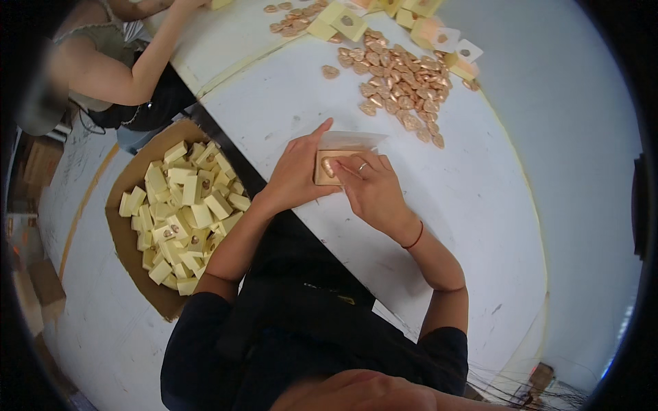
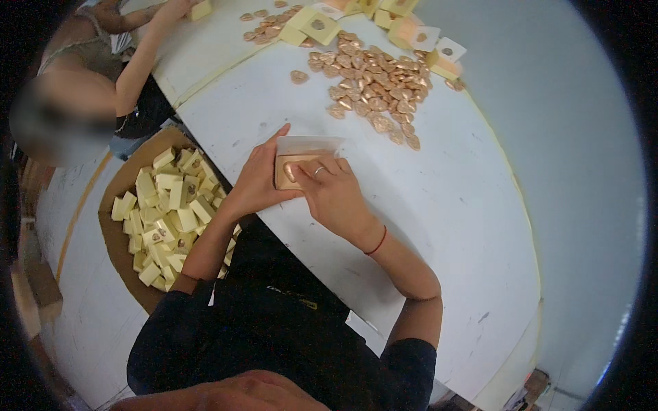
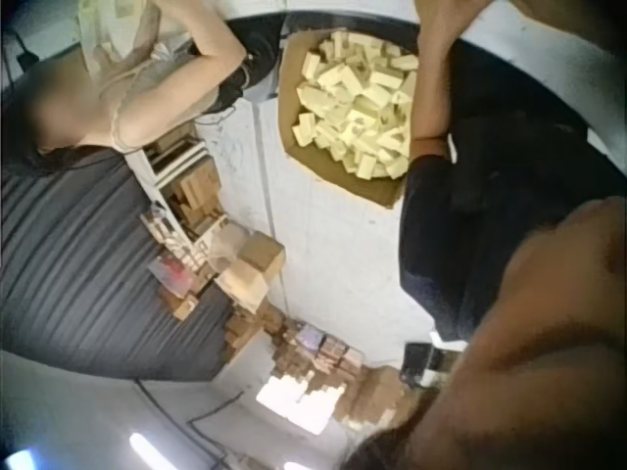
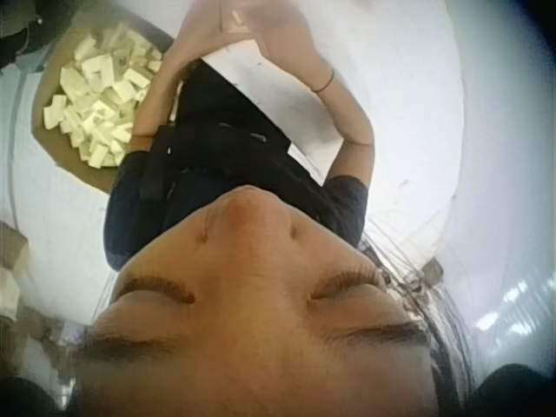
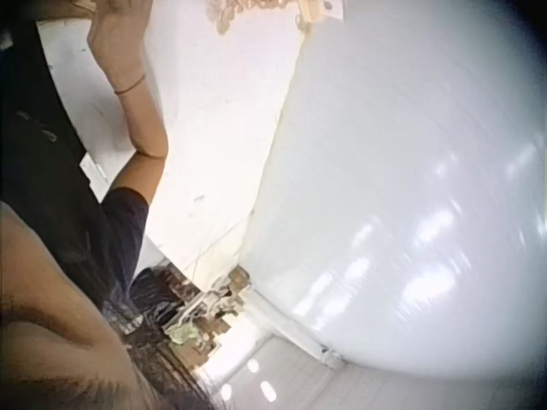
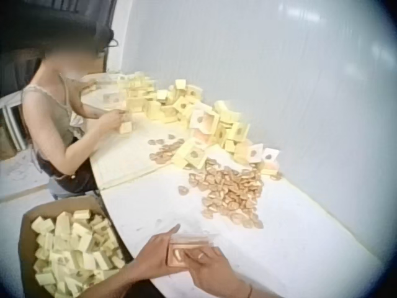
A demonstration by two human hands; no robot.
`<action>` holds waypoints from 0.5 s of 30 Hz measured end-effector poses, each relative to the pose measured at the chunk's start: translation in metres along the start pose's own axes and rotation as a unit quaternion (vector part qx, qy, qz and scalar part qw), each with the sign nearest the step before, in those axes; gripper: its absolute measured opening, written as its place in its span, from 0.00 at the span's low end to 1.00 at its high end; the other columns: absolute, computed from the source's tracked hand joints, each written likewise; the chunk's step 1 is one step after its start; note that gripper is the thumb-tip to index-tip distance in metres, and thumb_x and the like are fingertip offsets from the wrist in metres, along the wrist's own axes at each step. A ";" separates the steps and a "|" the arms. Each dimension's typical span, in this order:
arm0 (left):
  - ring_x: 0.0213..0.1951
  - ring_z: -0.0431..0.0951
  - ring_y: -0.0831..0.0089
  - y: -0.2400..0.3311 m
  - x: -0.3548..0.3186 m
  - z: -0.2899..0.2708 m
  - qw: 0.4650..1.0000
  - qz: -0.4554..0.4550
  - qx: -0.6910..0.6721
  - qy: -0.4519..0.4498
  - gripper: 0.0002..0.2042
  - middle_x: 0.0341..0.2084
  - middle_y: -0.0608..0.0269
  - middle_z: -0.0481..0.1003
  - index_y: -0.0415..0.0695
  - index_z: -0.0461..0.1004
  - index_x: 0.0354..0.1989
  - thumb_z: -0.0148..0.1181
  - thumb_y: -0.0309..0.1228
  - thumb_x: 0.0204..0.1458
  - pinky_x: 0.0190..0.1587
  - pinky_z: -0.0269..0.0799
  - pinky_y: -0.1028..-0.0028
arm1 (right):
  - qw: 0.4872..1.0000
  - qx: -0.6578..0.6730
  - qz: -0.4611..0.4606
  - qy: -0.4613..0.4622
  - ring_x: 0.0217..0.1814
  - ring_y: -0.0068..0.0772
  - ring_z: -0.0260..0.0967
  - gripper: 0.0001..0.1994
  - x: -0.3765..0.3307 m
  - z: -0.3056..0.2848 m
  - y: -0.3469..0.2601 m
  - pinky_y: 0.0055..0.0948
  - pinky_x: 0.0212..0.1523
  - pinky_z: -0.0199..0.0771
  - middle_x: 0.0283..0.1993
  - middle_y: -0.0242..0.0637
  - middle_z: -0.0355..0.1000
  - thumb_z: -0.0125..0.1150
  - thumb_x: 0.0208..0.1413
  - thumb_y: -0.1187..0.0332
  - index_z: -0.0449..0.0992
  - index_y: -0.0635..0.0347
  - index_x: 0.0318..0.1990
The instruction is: The person places heart-shaped metallic pieces into small rectangular boxes, closes the boxes, and sets them aside. The process is repeated continuously with multiple boxes and pieces on the table.
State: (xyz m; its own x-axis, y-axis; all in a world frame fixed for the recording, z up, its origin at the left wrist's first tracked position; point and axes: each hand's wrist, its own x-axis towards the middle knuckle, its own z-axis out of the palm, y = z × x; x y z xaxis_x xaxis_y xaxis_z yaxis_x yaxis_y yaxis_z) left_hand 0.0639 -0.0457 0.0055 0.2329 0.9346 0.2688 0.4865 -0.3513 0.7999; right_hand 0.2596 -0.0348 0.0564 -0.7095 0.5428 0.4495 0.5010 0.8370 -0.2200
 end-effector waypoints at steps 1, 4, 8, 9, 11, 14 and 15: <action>0.59 0.67 0.51 0.003 0.000 -0.002 1.000 -0.014 0.001 0.000 0.56 0.56 0.49 0.70 0.44 0.45 0.74 0.77 0.38 0.35 0.65 0.56 0.60 | 0.999 -0.026 -0.020 0.000 0.42 0.42 0.73 0.09 0.002 -0.008 -0.001 0.36 0.45 0.71 0.41 0.38 0.75 0.63 0.51 0.76 0.81 0.62 0.41; 0.59 0.67 0.51 -0.007 0.000 0.001 0.999 -0.031 -0.033 -0.013 0.56 0.56 0.50 0.70 0.44 0.45 0.74 0.76 0.39 0.36 0.65 0.56 0.59 | 0.978 0.070 0.101 0.169 0.44 0.42 0.72 0.08 -0.010 -0.022 0.035 0.39 0.42 0.70 0.39 0.38 0.76 0.63 0.49 0.76 0.80 0.60 0.39; 0.59 0.66 0.50 -0.004 0.003 0.006 1.000 -0.008 0.012 0.005 0.57 0.61 0.49 0.65 0.44 0.45 0.74 0.77 0.38 0.35 0.64 0.58 0.59 | 0.970 -0.079 0.196 0.121 0.41 0.50 0.72 0.08 -0.020 -0.026 0.124 0.41 0.42 0.73 0.38 0.42 0.76 0.64 0.50 0.75 0.80 0.60 0.38; 0.60 0.66 0.50 -0.009 0.004 0.005 1.000 -0.005 -0.011 -0.008 0.57 0.63 0.49 0.63 0.44 0.45 0.74 0.77 0.38 0.34 0.64 0.58 0.59 | 0.974 -0.082 0.188 0.100 0.40 0.52 0.72 0.08 -0.019 -0.020 0.138 0.41 0.42 0.74 0.39 0.43 0.76 0.64 0.50 0.75 0.80 0.60 0.38; 0.56 0.69 0.48 -0.009 0.006 0.005 1.000 0.019 0.012 0.008 0.58 0.56 0.46 0.69 0.38 0.45 0.72 0.78 0.37 0.33 0.61 0.63 0.59 | 0.966 -0.084 0.222 0.100 0.38 0.44 0.74 0.08 -0.027 -0.007 0.153 0.37 0.40 0.74 0.38 0.40 0.76 0.63 0.53 0.75 0.79 0.61 0.41; 0.55 0.71 0.48 -0.010 0.001 0.005 1.000 0.020 0.013 0.015 0.58 0.53 0.45 0.71 0.36 0.45 0.72 0.79 0.36 0.32 0.60 0.64 0.59 | 0.919 0.227 0.287 0.148 0.37 0.30 0.74 0.09 -0.026 -0.011 0.136 0.27 0.36 0.73 0.37 0.34 0.77 0.61 0.57 0.77 0.76 0.62 0.45; 0.55 0.71 0.48 -0.011 0.001 0.004 1.000 0.016 0.009 0.017 0.57 0.53 0.45 0.72 0.36 0.45 0.72 0.79 0.36 0.33 0.60 0.64 0.59 | 0.861 0.374 0.300 0.167 0.36 0.24 0.74 0.09 -0.022 -0.020 0.118 0.24 0.35 0.72 0.37 0.32 0.77 0.61 0.58 0.77 0.76 0.62 0.46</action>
State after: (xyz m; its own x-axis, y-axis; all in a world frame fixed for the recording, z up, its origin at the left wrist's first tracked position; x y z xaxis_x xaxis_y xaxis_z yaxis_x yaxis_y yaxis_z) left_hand 0.0625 -0.0408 -0.0050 0.2205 0.9242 0.3118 0.4948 -0.3814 0.7808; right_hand 0.3443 0.0508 0.0382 -0.1894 0.9478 0.2566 0.1794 0.2903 -0.9400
